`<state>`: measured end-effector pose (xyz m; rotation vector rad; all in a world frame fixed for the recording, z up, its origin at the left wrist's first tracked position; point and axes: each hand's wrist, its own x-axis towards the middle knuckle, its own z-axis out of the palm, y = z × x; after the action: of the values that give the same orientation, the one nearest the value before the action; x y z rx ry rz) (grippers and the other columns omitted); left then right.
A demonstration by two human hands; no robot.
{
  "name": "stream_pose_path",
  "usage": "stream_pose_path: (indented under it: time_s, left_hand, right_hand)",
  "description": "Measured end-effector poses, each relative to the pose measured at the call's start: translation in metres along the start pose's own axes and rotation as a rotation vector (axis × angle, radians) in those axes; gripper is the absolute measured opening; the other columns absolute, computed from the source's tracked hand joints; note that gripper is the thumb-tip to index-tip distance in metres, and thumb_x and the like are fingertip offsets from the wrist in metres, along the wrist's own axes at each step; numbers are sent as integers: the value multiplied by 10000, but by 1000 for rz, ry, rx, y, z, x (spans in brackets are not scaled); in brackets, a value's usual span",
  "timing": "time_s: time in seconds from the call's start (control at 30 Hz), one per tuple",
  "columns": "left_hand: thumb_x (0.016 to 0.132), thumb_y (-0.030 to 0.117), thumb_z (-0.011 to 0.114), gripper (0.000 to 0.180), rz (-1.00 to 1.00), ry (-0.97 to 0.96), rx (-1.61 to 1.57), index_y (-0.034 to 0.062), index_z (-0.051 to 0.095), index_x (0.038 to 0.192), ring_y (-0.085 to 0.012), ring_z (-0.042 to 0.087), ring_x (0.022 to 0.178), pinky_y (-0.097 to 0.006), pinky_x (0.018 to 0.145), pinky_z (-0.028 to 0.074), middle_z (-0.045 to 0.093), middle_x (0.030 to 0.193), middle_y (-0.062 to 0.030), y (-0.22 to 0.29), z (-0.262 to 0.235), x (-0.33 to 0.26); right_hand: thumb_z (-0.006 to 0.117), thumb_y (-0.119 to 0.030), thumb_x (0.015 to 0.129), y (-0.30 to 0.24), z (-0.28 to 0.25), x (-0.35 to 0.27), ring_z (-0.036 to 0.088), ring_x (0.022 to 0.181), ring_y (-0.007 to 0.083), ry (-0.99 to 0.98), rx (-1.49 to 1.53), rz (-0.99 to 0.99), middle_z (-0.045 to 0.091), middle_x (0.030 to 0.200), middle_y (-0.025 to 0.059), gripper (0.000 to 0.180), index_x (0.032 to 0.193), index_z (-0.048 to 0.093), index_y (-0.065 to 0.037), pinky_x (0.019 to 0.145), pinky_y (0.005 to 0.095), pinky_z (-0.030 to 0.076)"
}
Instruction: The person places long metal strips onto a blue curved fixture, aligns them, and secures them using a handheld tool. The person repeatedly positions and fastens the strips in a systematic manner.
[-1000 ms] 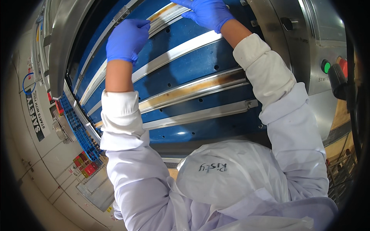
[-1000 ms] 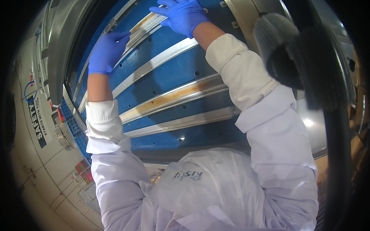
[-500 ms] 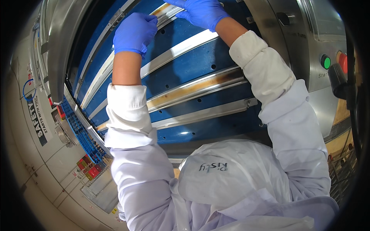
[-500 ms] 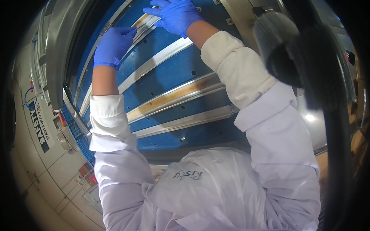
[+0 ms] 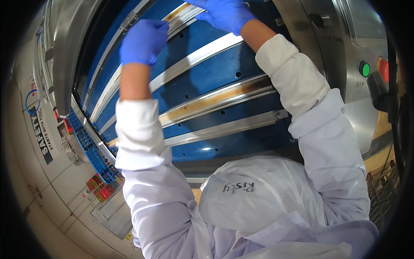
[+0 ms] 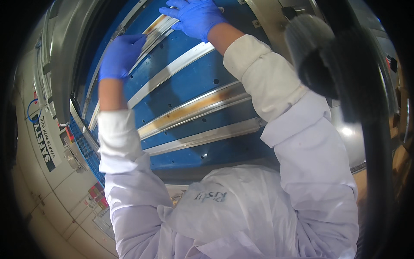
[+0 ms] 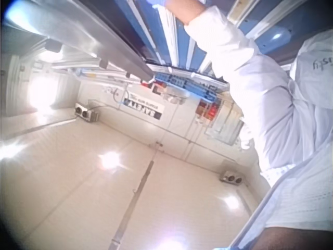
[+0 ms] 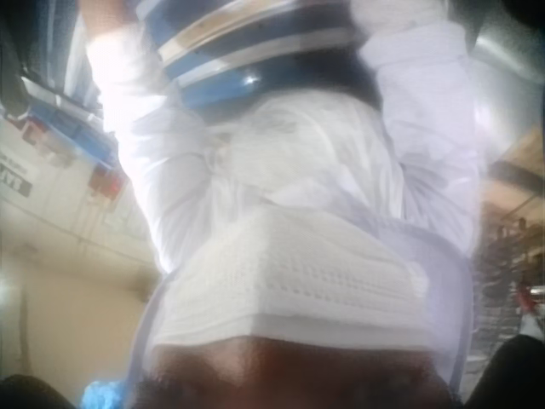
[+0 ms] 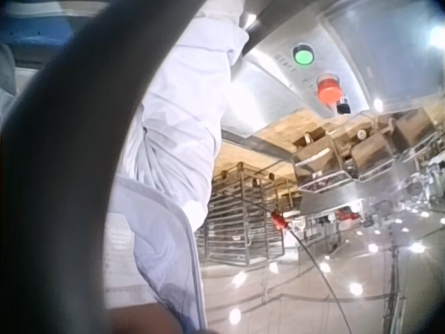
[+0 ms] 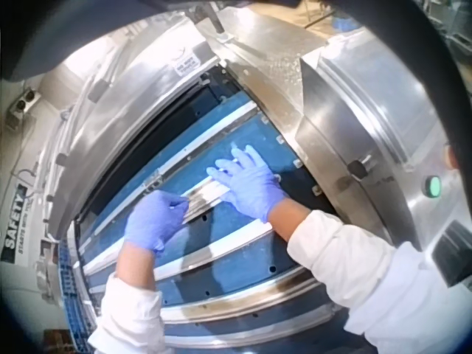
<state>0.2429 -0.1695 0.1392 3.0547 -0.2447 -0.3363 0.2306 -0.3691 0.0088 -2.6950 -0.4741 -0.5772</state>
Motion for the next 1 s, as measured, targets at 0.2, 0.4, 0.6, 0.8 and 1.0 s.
stream_pose_path:
  time_s: [0.2, 0.4, 0.6, 0.8, 1.0]
  left_hand:
    - [906, 390, 608, 325, 8, -65, -22, 156, 750, 1082, -319, 687, 954, -378, 866, 524, 722, 1026, -151, 4, -16, -2]
    - [934, 385, 582, 319, -40, -77, 104, 167, 746, 1100, -308, 705, 734, -386, 757, 557, 729, 920, -149, 15, -3, -1]
    - [937, 399, 571, 336, -11, -45, 141, 164, 741, 1107, -313, 706, 785, -396, 785, 556, 728, 934, -152, 1, 9, 5]
    - [932, 401, 562, 361, 98, 8, 39, 121, 741, 1073, -344, 699, 778, -418, 777, 550, 724, 929, -158, -2, -4, 0]
    - [909, 335, 550, 343, -97, -91, 180, 90, 753, 1037, -315, 717, 855, -383, 787, 548, 726, 963, -175, 13, 8, 12]
  right_hand:
    - [575, -420, 902, 1, 1, -1, 373, 1376, 333, 10, 16, -5, 495, 1427, 34, 542, 1405, 500, -234, 1173, 521, 193]
    - [584, -413, 898, 1, -1, -2, 374, 1375, 334, 23, -8, -5, 501, 1421, 36, 541, 1403, 503, -234, 1169, 526, 199]
    - [585, -417, 897, -2, -2, 1, 377, 1374, 336, 15, -4, -13, 503, 1419, 36, 543, 1402, 505, -234, 1164, 530, 204]
    - [587, -408, 895, 2, -1, -1, 383, 1366, 337, 25, 23, -13, 509, 1406, 37, 542, 1402, 506, -234, 1164, 528, 208]
    - [605, -406, 882, -2, 0, -1, 373, 1372, 341, 17, 9, -7, 496, 1432, 40, 563, 1408, 499, -236, 1167, 530, 202]
